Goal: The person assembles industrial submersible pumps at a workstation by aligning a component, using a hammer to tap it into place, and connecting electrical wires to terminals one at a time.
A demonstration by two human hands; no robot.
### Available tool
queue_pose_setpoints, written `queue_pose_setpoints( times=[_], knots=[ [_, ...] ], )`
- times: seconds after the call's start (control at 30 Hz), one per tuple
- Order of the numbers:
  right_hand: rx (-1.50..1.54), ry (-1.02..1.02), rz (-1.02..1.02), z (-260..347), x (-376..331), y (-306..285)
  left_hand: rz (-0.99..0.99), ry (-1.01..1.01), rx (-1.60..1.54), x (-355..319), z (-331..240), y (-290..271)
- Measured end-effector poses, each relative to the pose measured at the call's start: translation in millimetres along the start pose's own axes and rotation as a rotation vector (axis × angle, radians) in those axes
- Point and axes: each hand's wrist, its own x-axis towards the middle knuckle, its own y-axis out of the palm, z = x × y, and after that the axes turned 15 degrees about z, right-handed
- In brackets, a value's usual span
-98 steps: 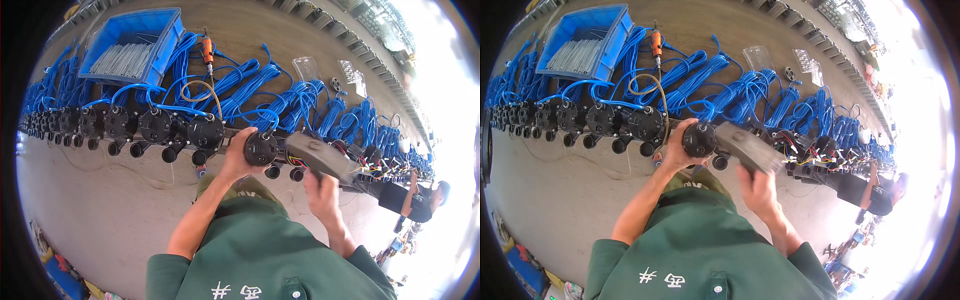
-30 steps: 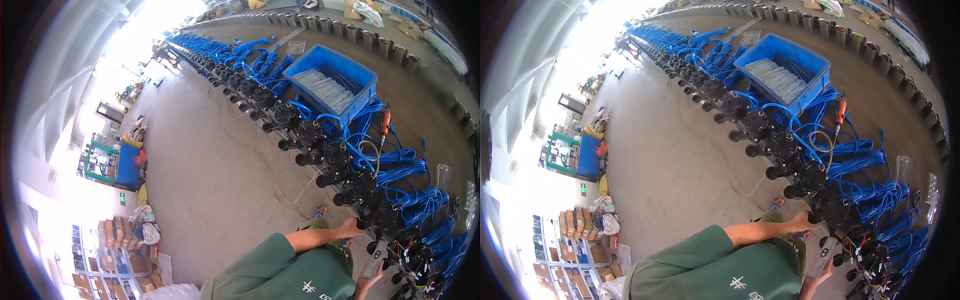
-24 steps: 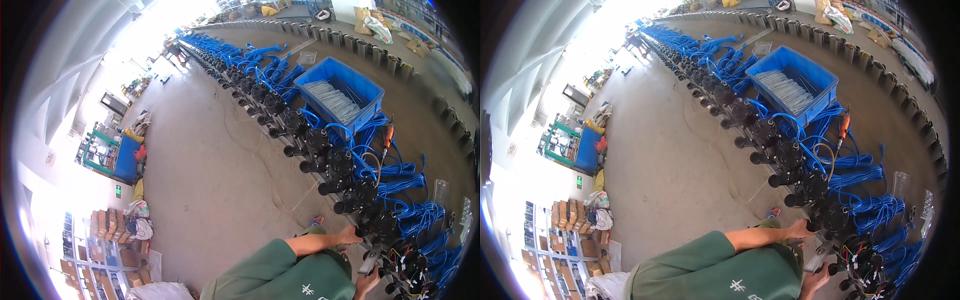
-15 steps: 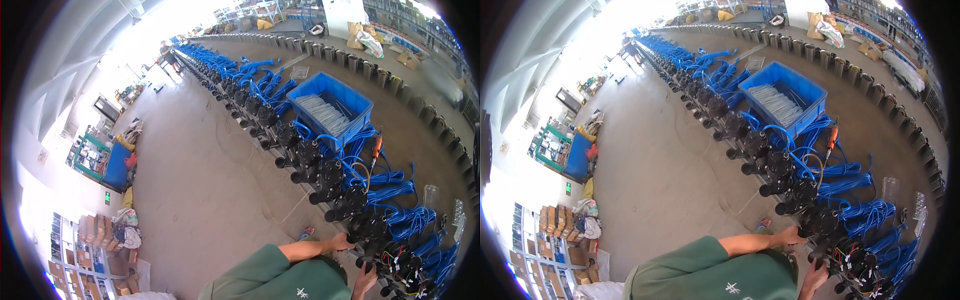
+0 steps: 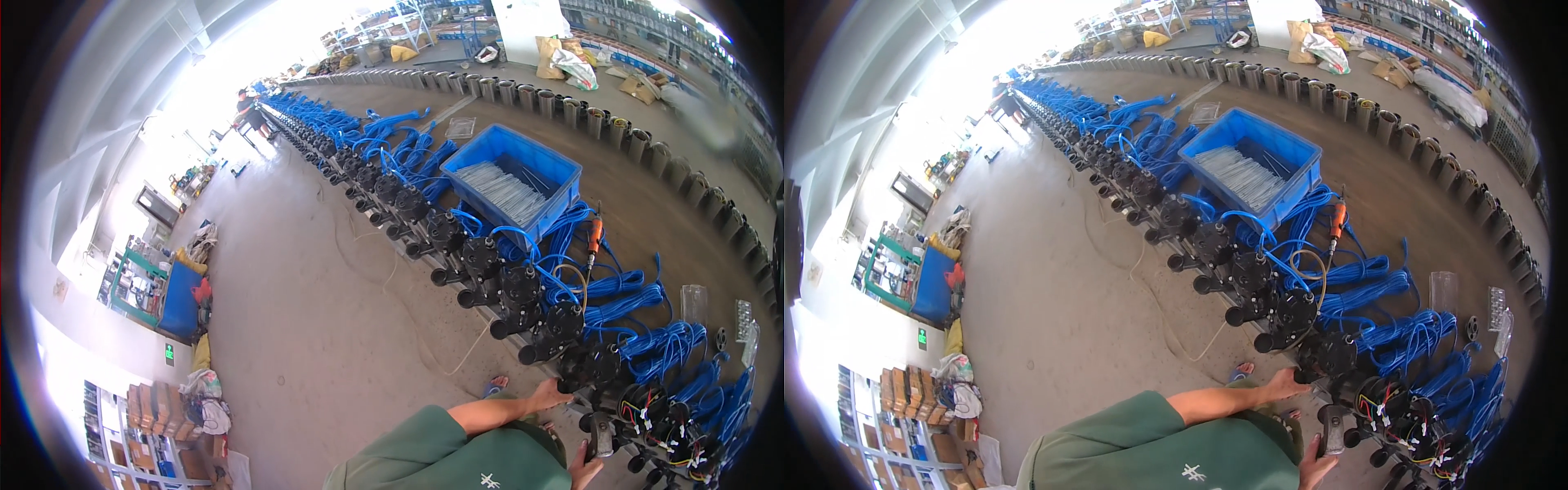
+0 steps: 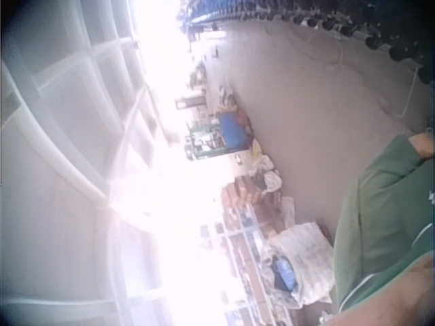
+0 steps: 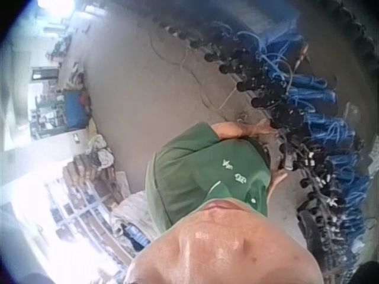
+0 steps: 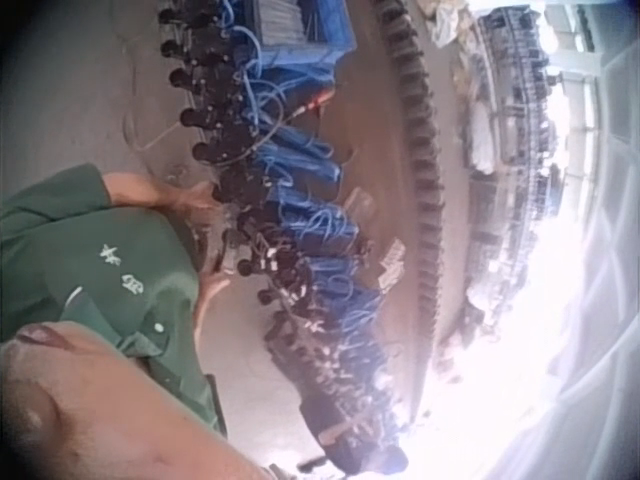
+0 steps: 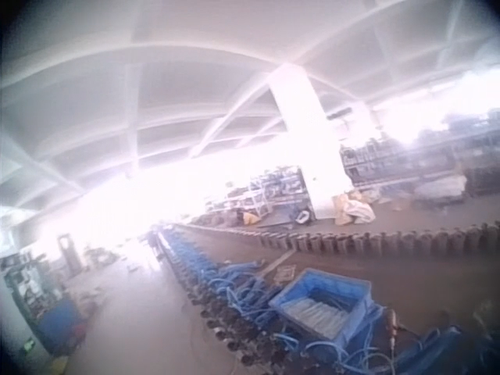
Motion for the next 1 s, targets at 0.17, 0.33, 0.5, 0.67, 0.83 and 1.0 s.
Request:
queue_pose_setpoints(
  times=[0.17, 0.33, 0.5, 0.67, 0.83, 1.0],
  knots=[
    [-0.044, -0.243, -0.069, 14, -1, -12, 0.209, -0.178, 0.0, -7, -27, -16],
    [-0.064, -0.045, -0.082, 9, -6, -19, 0.14, -0.151, 0.207, -11, -9, -19],
    [0.195, -0.161, -0.384, 54, -1, -2, 0.177, -0.148, 0.63, -12, 6, -31],
    [0.187, 0.196, -0.254, 35, -7, -18, 0.532, -0.129, 0.91, -17, -83, -67],
    [-0.092, 0.014, -0.399, 86, -5, -60, 0.69, -0.126, 0.384, -31, -78, -62],
    [0.084, 0.234, -0.668, 88, -21, -129, 0.812, -0.192, 0.058, -46, -178, -16]
  ],
)
